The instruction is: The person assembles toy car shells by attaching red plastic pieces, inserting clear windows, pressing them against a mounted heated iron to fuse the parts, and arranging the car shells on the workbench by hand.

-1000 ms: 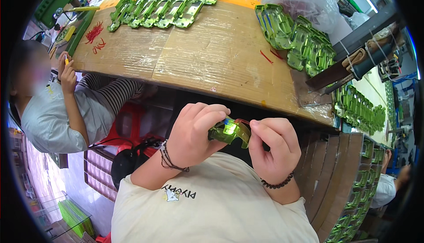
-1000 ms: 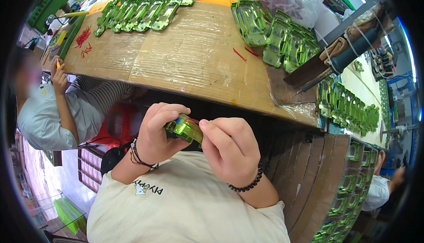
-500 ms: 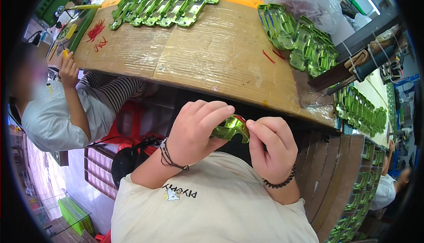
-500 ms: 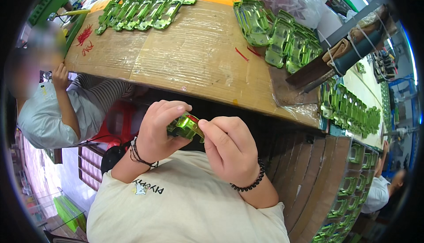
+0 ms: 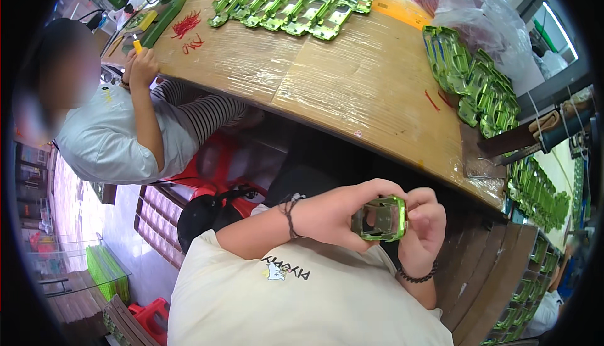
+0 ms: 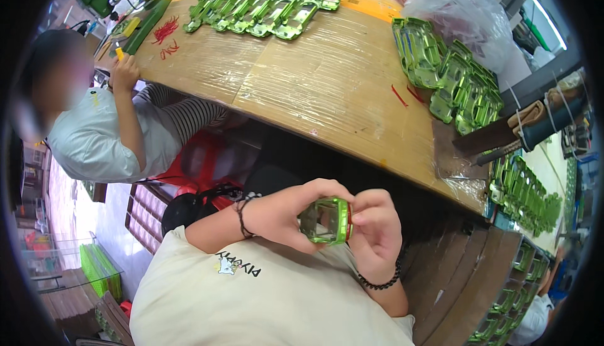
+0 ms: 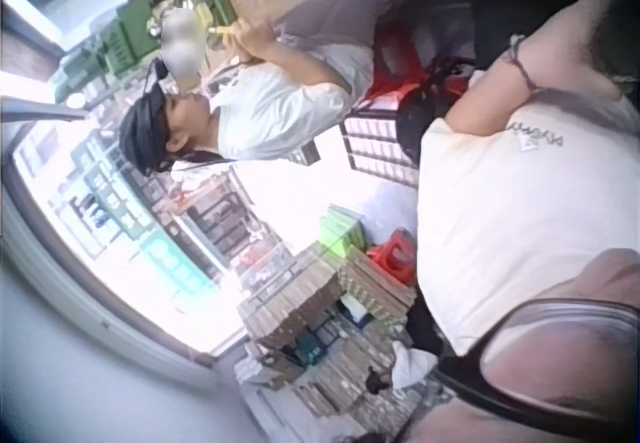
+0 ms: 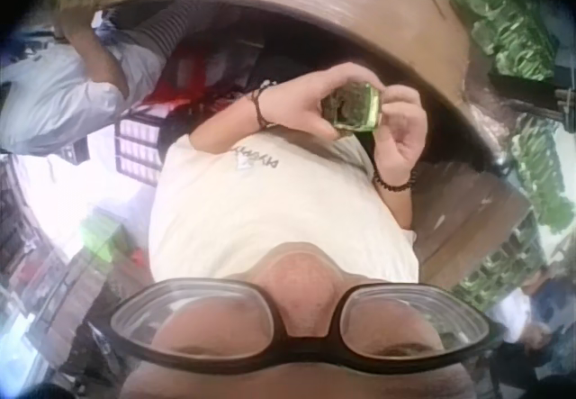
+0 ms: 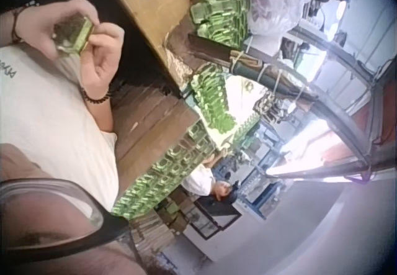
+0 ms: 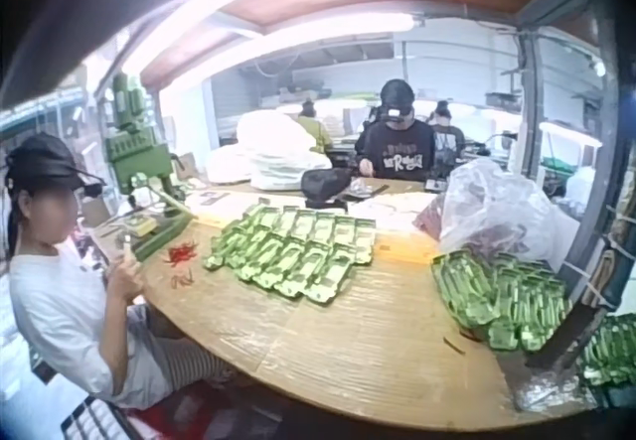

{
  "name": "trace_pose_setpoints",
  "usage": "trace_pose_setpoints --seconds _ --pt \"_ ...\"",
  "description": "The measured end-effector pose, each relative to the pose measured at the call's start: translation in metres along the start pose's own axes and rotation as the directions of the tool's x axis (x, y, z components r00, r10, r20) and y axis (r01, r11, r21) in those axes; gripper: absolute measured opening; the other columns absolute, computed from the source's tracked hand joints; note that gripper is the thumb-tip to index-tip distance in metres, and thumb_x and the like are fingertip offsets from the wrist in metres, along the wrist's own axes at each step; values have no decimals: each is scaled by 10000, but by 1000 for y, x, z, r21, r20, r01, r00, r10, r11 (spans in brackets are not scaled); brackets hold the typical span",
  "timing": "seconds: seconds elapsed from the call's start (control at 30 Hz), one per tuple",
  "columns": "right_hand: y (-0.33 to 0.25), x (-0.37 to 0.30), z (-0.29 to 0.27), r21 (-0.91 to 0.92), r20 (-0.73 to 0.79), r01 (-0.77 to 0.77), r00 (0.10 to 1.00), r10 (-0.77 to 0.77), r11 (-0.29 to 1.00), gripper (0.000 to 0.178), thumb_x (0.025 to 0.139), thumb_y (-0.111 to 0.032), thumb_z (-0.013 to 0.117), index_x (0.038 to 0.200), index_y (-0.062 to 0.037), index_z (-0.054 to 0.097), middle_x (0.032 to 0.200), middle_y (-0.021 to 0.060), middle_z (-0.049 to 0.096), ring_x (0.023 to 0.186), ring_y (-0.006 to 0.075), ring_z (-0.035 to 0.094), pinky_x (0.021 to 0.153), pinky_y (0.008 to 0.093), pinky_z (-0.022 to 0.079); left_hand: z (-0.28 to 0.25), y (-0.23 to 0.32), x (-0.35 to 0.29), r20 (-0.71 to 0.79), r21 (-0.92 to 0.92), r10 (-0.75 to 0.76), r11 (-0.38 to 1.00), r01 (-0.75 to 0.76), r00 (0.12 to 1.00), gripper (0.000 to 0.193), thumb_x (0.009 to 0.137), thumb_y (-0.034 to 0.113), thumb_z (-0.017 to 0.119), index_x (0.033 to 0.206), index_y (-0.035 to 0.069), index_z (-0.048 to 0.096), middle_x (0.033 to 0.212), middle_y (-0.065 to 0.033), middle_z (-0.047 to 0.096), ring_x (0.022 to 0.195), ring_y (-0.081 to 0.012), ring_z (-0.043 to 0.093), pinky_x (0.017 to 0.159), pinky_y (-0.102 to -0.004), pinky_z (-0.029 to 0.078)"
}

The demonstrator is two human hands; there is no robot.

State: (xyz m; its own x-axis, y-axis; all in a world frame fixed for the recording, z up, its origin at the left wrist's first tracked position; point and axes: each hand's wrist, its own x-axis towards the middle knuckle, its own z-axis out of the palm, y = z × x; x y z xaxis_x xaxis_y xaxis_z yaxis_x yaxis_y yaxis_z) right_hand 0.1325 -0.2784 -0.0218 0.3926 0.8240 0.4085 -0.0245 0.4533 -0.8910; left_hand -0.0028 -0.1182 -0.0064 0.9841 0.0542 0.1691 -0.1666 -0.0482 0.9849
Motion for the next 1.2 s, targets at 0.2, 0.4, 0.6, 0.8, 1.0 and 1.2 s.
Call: trace_pose_setpoints --seconds 0.2,0.4,0.6,0.8,1.0,1.2 --pt "2 -14 -7 -548 70 47 998 -10 835 852 657 -200 860 1340 -35 378 1355 161 349 1002 208 470 802 318 436 17 -33 14 62 -634 -198 749 192 978 779 748 -72 707 1401 84 312 1245 -84 506 1186 -167 500 999 -312 424" --pt "10 -28 -14 -602 -23 -281 942 336 748 1150 589 -240 878 1453 -49 144 1402 153 309 1276 279 392 1083 398 335 34 -47 22 124 -770 -437 524 364 891 769 789 -7 726 1416 54 285 1286 -96 467 1219 -177 479 1001 -312 428" --pt "17 -58 -29 -207 -242 -347 924 295 915 1091 657 -275 832 1439 -42 108 1408 162 310 1287 271 385 1094 406 325 37 -45 32 276 -742 -421 478 470 864 743 859 122 679 1455 63 240 1250 -89 488 1157 -169 520 954 -303 470" --pt "5 -57 -31 144 -444 -277 840 312 950 1151 665 -465 884 1482 -46 190 1393 115 404 1296 232 431 1077 379 384 31 -39 46 402 -851 -275 240 467 873 693 996 126 538 1564 117 141 1510 -133 390 1289 -259 520 993 -391 509" --pt "7 -41 -32 203 -538 -144 810 234 968 1056 744 -479 819 1498 -49 217 1378 87 468 1246 203 513 1018 359 469 29 -35 73 374 -887 -154 230 401 915 666 994 51 477 1564 62 133 1554 -131 323 1350 -250 461 1080 -365 438" --pt "-17 -21 -49 238 -564 -77 801 202 968 846 855 -470 711 1464 -31 323 1356 89 512 1236 210 530 1016 365 469 41 -21 110 323 -845 -171 392 365 931 620 1020 177 504 1534 15 197 1471 -128 439 1275 -218 536 1012 -340 505"
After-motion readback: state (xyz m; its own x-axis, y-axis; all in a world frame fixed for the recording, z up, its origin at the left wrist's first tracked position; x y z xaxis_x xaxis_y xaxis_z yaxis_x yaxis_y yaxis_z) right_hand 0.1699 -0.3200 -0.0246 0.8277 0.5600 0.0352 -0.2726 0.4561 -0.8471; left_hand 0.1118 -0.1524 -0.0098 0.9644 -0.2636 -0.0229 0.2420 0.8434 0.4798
